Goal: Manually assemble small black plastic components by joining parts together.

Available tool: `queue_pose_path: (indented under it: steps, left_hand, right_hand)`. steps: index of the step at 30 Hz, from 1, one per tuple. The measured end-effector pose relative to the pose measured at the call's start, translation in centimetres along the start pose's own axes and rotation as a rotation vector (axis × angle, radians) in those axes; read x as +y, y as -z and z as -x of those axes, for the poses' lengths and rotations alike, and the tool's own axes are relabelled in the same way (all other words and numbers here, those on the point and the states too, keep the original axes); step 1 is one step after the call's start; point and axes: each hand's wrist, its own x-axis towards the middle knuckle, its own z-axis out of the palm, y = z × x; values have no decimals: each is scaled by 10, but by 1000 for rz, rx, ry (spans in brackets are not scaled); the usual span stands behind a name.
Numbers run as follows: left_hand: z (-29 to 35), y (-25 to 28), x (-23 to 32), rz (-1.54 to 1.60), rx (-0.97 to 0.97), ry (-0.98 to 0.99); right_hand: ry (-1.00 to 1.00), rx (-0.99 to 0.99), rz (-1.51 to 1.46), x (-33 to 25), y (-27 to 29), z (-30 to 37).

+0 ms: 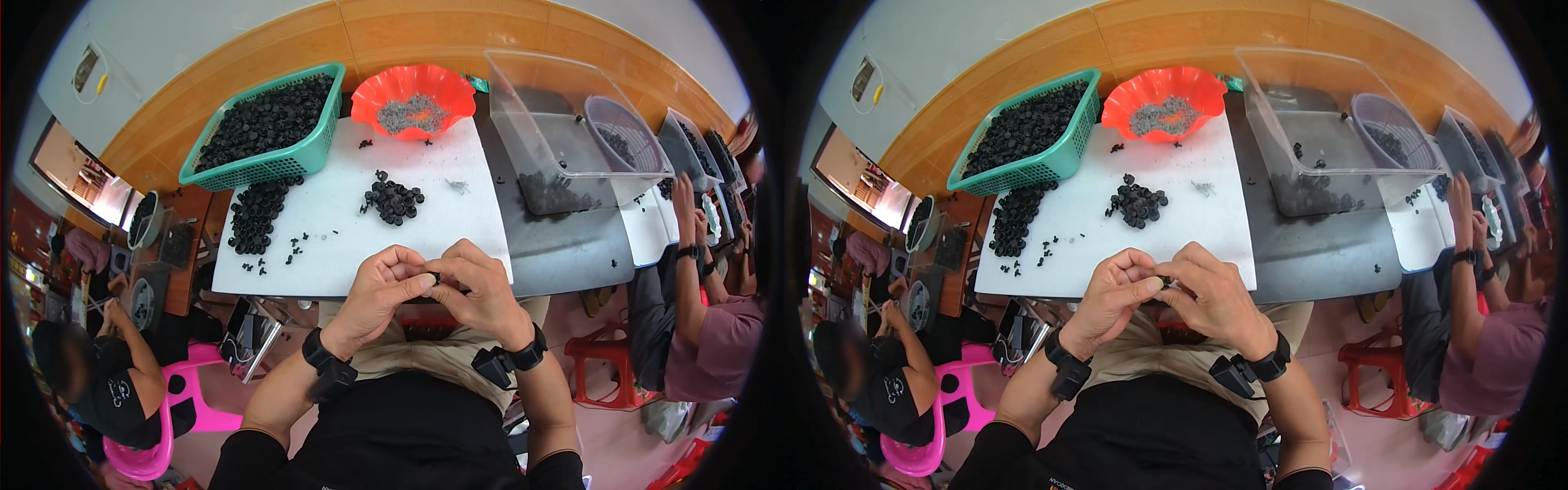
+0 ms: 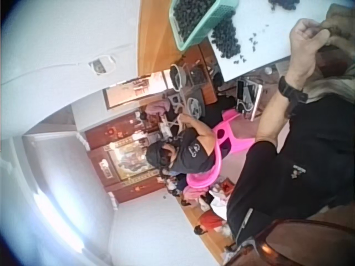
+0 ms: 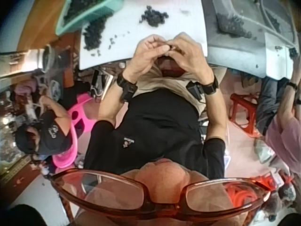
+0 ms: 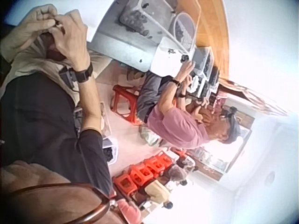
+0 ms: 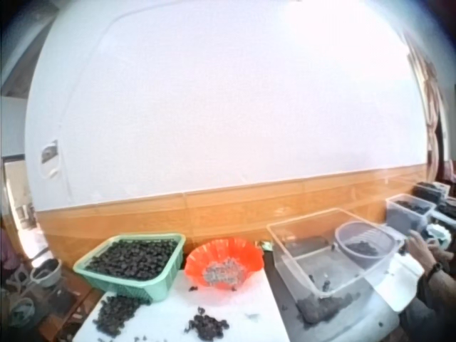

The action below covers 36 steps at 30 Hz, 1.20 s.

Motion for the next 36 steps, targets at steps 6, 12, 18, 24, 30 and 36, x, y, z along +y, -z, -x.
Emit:
queue_pose_path:
  steps: [6,12,18,24,30,36]
  left_hand:
    - [-1,2,-1,5,-19,-2]
    - [0,6,0,-4,-45,-24]
    - [-3,7,-10,-7,-39,-69]
    - [-4,8,-13,-67,-89,-56]
    - [-7,14,-17,-35,-102,-71]
    - [-6,13,-18,-93,-80,-60]
  right_hand:
    - [25,17,71,0,-3,1]
    - [37,22,87,-3,-6,-3]
    - [-28,23,73,-9,-5,-1]
    - [-42,52,134,-11,-7,2]
    - [-90,26,126,-13,-7,2]
    - [-150,21,157,-14,-10,3]
